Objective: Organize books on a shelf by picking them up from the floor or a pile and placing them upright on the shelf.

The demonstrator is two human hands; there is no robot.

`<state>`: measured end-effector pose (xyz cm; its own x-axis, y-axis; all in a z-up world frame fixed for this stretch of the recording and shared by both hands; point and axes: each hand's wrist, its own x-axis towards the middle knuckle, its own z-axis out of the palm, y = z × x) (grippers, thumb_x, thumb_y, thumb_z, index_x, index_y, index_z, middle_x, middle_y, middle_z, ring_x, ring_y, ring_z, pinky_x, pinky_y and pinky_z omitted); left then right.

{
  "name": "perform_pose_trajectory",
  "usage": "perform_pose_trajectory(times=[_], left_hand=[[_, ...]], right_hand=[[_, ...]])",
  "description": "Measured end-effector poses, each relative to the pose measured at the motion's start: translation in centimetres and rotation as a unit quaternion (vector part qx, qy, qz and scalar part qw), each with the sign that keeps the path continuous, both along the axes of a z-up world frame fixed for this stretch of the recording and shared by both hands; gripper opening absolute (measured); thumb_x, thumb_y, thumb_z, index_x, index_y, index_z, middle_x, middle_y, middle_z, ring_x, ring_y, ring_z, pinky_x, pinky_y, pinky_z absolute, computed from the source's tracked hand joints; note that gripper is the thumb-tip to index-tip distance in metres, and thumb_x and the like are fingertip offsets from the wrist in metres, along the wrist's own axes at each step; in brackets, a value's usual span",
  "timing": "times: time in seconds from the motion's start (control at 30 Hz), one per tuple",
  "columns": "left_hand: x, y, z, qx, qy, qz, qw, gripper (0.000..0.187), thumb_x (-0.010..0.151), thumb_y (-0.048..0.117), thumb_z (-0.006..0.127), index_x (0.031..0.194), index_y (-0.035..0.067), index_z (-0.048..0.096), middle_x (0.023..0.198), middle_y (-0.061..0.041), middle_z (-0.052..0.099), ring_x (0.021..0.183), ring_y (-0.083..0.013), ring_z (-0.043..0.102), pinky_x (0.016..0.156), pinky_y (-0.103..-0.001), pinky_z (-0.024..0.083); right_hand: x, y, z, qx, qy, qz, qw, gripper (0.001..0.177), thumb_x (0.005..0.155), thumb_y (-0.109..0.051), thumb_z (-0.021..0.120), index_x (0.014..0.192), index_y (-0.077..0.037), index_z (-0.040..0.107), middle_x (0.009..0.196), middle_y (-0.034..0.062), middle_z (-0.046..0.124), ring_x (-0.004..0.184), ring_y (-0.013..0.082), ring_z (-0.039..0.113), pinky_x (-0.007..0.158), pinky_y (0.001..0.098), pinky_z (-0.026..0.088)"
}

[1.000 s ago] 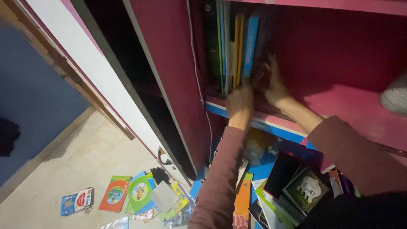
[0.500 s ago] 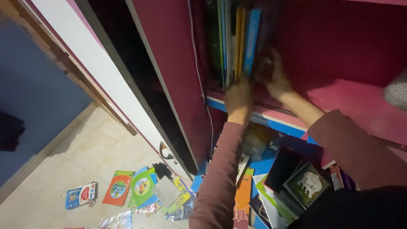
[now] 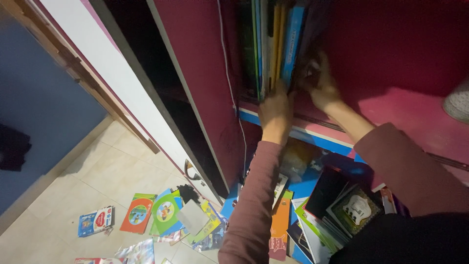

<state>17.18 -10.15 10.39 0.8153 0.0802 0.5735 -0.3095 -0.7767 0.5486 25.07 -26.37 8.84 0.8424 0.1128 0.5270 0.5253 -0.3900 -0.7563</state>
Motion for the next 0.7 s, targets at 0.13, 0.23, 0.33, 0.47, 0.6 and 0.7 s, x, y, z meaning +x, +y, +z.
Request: perform_pose_trajectory(times=[0.13, 0.23, 0.33, 0.47, 0.6, 0.7], left_hand=[[-0.9, 0.2, 0.6, -0.005, 0.018, -0.004, 1.000, 0.038, 0.100, 0.034, 0.062, 0.128, 0.009, 0.052, 0.090, -0.024, 0.074, 0.083, -0.0450, 0.073, 0.068, -0.054, 0.058], [-1.0, 0.2, 0.2, -0.021, -0.001, -0.013, 1.000, 0.038, 0.100, 0.032, 0.063, 0.128, 0.008, 0.052, 0.093, -0.024, 0.073, 0.084, -0.0440, 0.073, 0.067, -0.053, 0.059], [-1.5, 0.3, 0.3, -0.034, -0.014, -0.012, 0.999, 0.038, 0.097, 0.028, 0.064, 0.126, 0.007, 0.052, 0.096, -0.023, 0.073, 0.086, -0.0443, 0.073, 0.069, -0.053, 0.059], [-2.2, 0.8, 0.0, -0.066, -0.036, -0.011, 0.997, 0.040, 0.094, 0.025, 0.067, 0.125, 0.005, 0.053, 0.099, -0.025, 0.072, 0.086, -0.0474, 0.070, 0.071, -0.055, 0.056], [-2.1, 1.3, -0.7, -0.079, -0.034, -0.010, 0.996, 0.034, 0.098, 0.025, 0.065, 0.123, 0.005, 0.053, 0.097, -0.024, 0.072, 0.085, -0.0444, 0.072, 0.070, -0.052, 0.058], [-2.4, 1.6, -0.8, -0.081, -0.048, -0.010, 0.996, 0.033, 0.098, 0.024, 0.066, 0.122, 0.005, 0.055, 0.091, -0.024, 0.072, 0.081, -0.0433, 0.072, 0.068, -0.052, 0.057]], right_hand=[[-0.4, 0.1, 0.5, -0.026, 0.016, -0.038, 0.999, 0.097, 0.092, 0.009, 0.069, 0.166, -0.016, 0.010, 0.153, 0.0151, 0.050, 0.133, 0.0279, 0.054, 0.114, 0.0393, 0.047], [0.8, -0.5, -0.7, -0.014, 0.003, -0.020, 1.000, 0.097, 0.096, 0.008, 0.066, 0.169, -0.016, 0.007, 0.133, 0.0205, 0.055, 0.123, 0.0275, 0.057, 0.114, 0.0381, 0.052], [1.2, -0.9, -1.0, -0.014, 0.028, -0.052, 0.998, 0.099, 0.093, 0.005, 0.070, 0.171, -0.020, 0.013, 0.148, 0.0194, 0.050, 0.143, 0.0287, 0.048, 0.125, 0.0384, 0.045], [-0.8, -0.1, 0.9, -0.007, -0.016, -0.018, 1.000, 0.108, 0.090, -0.005, 0.080, 0.169, -0.017, 0.007, 0.172, 0.0226, 0.024, 0.160, 0.0363, 0.026, 0.127, 0.0473, 0.034], [-2.5, 1.1, 2.4, -0.073, -0.022, -0.036, 0.996, 0.119, 0.081, -0.009, 0.088, 0.165, -0.015, 0.004, 0.168, 0.0254, 0.026, 0.157, 0.0383, 0.026, 0.129, 0.0497, 0.027], [-2.7, 1.3, 2.2, -0.079, -0.046, -0.027, 0.995, 0.126, 0.079, -0.011, 0.091, 0.166, -0.013, 0.000, 0.169, 0.0258, 0.022, 0.158, 0.0396, 0.025, 0.130, 0.0502, 0.025]])
